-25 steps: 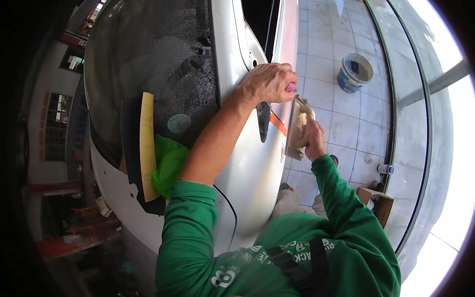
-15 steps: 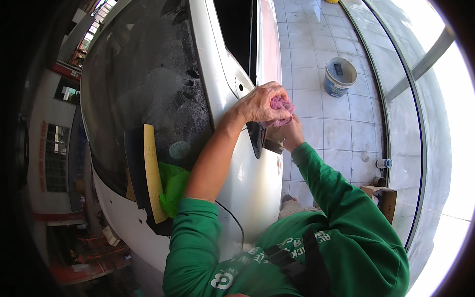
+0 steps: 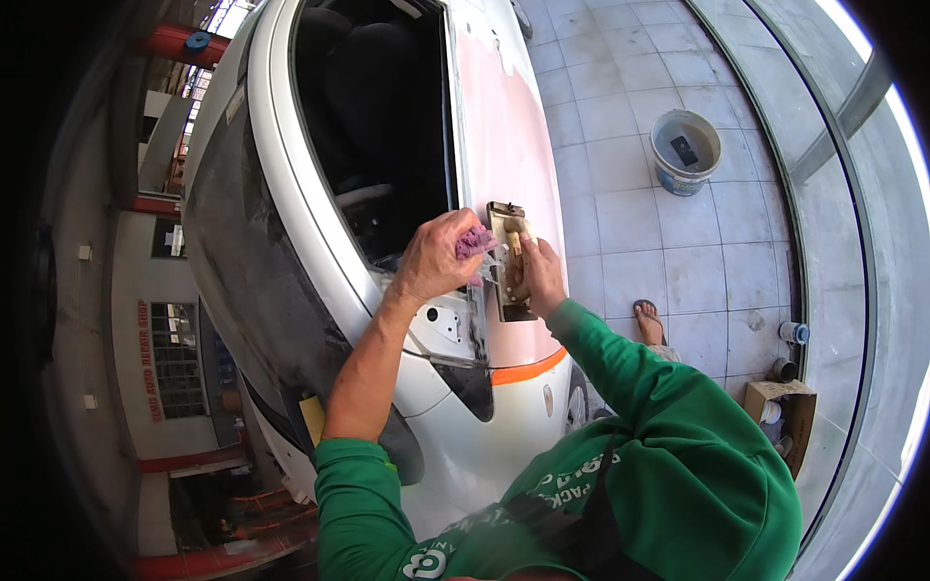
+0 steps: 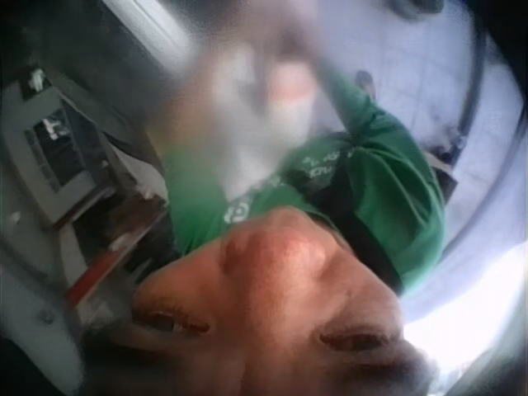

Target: The person sands the surface of a white car door using a sanding block and wipes it with a cloth. They repeatedly dip the cloth into a bucket of water and continue sanding and wiping the door.

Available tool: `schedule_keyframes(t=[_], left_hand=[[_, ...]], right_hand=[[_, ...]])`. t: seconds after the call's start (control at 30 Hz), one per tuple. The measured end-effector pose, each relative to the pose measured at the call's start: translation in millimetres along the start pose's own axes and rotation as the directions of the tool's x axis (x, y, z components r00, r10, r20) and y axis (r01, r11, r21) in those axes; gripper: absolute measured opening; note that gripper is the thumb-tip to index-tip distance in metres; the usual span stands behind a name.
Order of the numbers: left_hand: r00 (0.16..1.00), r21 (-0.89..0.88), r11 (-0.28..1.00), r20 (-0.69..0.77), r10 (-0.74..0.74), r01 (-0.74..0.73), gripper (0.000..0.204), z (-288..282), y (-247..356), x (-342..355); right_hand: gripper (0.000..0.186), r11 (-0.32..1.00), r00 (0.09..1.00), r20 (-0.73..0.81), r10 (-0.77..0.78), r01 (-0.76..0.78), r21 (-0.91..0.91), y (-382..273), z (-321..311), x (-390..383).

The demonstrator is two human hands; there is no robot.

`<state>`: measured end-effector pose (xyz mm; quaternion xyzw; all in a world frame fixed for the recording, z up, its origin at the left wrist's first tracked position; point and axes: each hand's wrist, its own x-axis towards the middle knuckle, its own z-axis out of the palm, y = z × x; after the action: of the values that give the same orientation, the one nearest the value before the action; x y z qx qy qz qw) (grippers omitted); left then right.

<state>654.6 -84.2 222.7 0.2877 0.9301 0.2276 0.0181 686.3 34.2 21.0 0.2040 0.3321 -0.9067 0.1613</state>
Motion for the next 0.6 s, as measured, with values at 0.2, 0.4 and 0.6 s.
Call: schedule_keyframes(t=[0.2, 0.4, 0.6], left_hand=[[0.997, 0.129, 0.992, 0.076, -0.006, -0.004, 0.02, -94, -31, 137], [0.979, 0.273, 0.94, 0.042, 0.199, -0.203, 0.027, -176, -60, 211], [0.988, 0.199, 0.975, 0.134, 0.076, -0.102, 0.034, -201, -86, 218]], right_hand=[[0.031, 0.998, 0.998, 0.002, -0.056, 0.056, 0.003, -27, 18, 90], [0.045, 0.981, 0.986, 0.086, -0.146, 0.155, -0.115, -44, 36, 155], [0.048, 0.911, 0.921, 0.211, -0.328, 0.368, -0.187, -144, 100, 321]])
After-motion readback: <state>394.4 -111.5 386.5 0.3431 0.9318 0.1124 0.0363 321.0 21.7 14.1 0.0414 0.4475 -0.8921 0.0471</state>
